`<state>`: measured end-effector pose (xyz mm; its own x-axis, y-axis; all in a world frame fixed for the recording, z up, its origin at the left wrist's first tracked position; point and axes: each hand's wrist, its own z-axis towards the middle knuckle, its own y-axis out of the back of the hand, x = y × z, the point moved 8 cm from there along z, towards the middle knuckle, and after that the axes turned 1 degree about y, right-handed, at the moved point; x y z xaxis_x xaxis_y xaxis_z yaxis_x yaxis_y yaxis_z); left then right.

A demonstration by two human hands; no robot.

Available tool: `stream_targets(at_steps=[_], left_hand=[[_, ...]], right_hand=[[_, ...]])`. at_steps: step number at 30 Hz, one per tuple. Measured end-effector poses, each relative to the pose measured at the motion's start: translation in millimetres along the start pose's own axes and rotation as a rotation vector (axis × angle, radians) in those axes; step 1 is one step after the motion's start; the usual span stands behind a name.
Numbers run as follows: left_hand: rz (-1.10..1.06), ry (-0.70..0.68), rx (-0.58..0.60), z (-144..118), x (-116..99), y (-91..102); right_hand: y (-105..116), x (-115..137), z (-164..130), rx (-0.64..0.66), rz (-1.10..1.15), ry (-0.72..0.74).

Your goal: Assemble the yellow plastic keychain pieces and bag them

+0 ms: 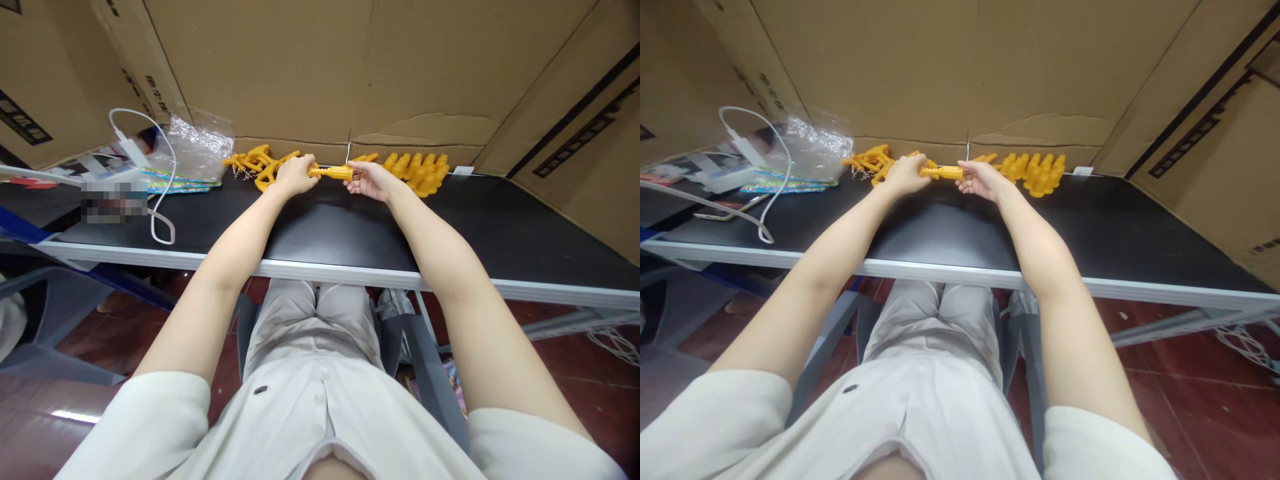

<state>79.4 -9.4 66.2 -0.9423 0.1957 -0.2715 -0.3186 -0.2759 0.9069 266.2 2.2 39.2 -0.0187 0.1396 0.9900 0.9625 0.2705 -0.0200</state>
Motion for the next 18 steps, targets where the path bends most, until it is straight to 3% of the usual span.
stream_targets(at_steps=[5,9,14,18], left_hand=[[-0.001,0.001,-0.028,2.8,3.5,-0.7],[-0.076,-0.095,-0.081,9.4,4.6,-5.6],[-0.184,-0.177,-0.114,12.3,3.8,-7.9],[-0.174,-0.155,-0.055,8.1,1.5,-7.1]], right_hand=[[0.2,0.0,0.8,-0.017,0.045,0.000],[6.9,3.0,5.6,-0.048,0.115,0.055],[43.6,11.2,17.5,-0.192,0.166,0.207],[72.8,20.9,19.3,-0.373,-0.008,0.367]])
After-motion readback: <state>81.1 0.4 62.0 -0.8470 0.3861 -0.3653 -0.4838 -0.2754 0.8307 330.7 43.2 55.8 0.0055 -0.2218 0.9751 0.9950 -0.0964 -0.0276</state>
